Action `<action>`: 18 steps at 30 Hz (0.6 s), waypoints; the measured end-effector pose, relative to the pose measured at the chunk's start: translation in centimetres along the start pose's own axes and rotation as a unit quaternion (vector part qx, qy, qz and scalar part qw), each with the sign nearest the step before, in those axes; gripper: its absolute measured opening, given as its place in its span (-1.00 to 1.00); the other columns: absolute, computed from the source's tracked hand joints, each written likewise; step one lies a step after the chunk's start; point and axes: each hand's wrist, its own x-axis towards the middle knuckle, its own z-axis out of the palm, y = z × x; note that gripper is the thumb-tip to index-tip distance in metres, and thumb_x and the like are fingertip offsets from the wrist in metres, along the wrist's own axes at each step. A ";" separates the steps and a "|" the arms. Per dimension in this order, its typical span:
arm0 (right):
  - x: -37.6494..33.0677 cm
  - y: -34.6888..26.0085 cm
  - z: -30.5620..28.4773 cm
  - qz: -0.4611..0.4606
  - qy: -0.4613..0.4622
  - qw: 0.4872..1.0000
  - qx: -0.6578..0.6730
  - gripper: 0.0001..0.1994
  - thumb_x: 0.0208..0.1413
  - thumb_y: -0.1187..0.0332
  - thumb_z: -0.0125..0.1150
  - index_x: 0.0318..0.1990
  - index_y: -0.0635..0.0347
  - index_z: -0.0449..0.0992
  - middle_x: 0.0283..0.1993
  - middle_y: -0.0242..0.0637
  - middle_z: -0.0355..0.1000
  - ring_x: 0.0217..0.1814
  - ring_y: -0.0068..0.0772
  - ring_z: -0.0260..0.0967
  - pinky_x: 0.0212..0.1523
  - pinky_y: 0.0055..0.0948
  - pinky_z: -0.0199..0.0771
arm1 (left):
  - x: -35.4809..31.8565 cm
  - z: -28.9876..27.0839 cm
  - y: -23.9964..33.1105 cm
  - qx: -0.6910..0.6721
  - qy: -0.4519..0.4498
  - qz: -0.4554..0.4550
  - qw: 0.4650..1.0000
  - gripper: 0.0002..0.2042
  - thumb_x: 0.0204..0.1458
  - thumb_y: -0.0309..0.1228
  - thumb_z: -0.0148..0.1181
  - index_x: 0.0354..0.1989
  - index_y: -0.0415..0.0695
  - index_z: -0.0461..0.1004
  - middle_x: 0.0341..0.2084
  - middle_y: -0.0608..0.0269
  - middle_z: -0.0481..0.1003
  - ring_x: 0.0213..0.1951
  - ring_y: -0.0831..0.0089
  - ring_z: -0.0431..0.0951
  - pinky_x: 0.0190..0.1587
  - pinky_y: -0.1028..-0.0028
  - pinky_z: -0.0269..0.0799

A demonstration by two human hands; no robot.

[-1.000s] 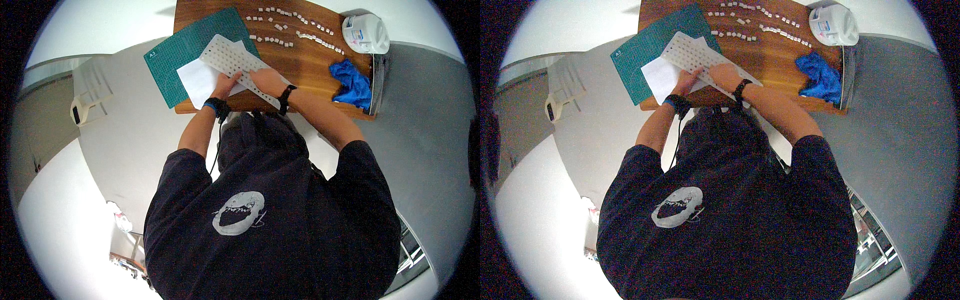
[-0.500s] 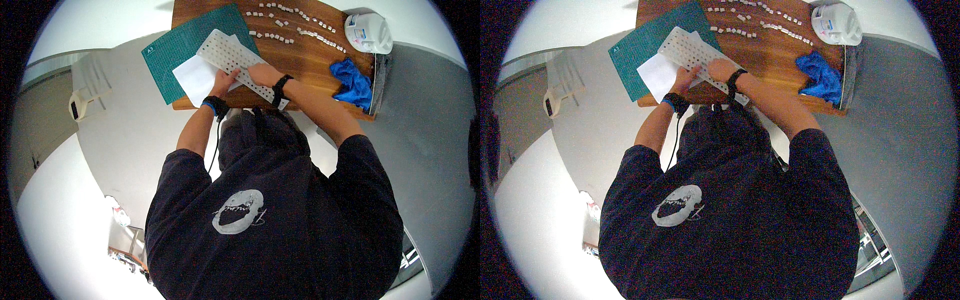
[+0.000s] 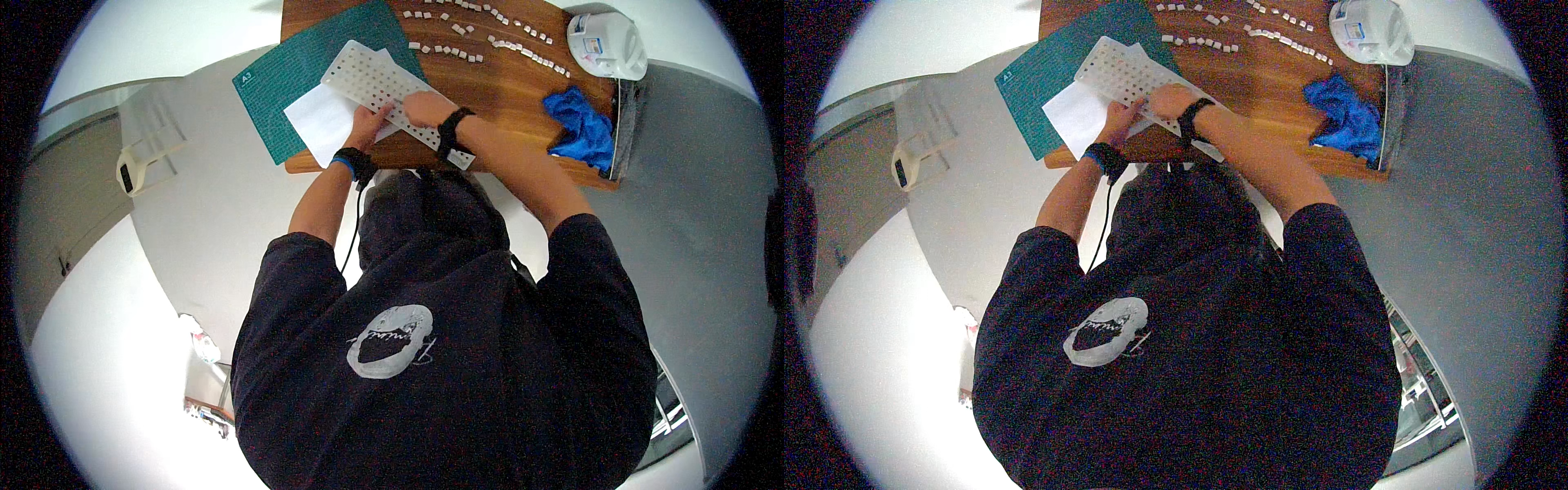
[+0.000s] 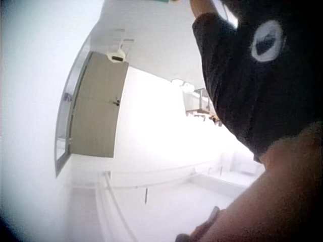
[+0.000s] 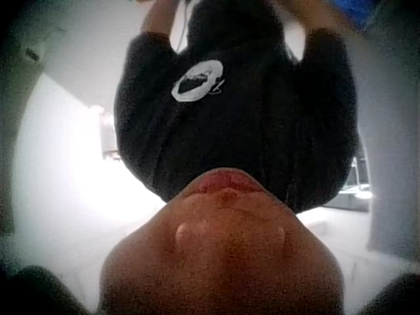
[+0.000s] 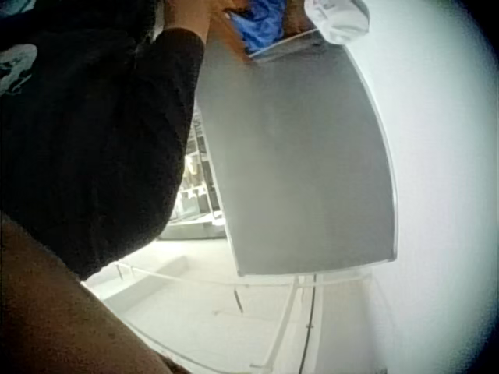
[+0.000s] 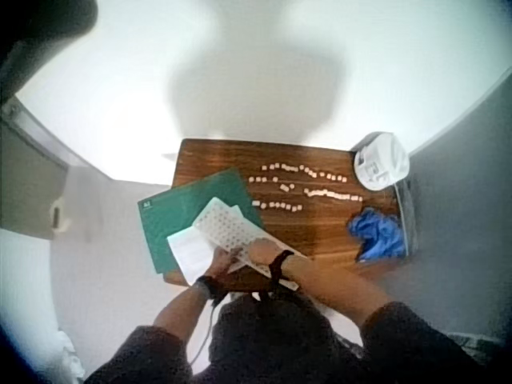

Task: The person assembles a white keyboard by placing individual keycaps into the keyboard base. They use a red-handled keycap puller to remove and reposition keycaps, and a blue cloth to wipe the surface. The person works at a wooden table with a green cutting mat and scattered keycaps.

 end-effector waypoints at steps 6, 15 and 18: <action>-1.1 -0.9 2.2 0.049 0.140 0.986 -0.070 -0.83 0.05 0.39 0.11 -0.33 0.32 0.54 -0.35 0.00 0.56 -0.28 0.02 0.56 -0.32 -0.08 0.56 | 0.2 0.4 0.0 -0.035 0.006 0.005 0.999 -0.63 0.10 -0.38 0.34 0.04 -0.23 0.44 -0.10 0.19 0.57 -0.14 0.38 0.59 -0.15 0.37 0.56; -2.2 1.8 3.2 -0.005 0.127 0.988 -0.083 -0.78 0.22 0.32 0.01 -0.07 0.20 0.45 -0.34 -0.06 0.54 -0.25 0.03 0.53 -0.26 -0.03 0.54 | -0.2 0.5 0.5 -0.031 0.009 0.016 0.999 -0.67 0.10 -0.44 0.33 0.01 -0.25 0.46 -0.11 0.14 0.58 -0.11 0.33 0.60 -0.08 0.30 0.58; -1.9 2.6 3.3 0.013 0.067 0.997 0.025 -0.74 0.28 0.26 -0.06 0.01 0.13 0.42 -0.31 0.00 0.53 -0.21 0.12 0.51 -0.18 0.05 0.50 | -0.2 0.4 0.2 -0.058 -0.002 0.007 0.998 -0.65 0.11 -0.44 0.32 0.05 -0.24 0.43 -0.07 0.14 0.56 -0.08 0.32 0.59 -0.01 0.29 0.57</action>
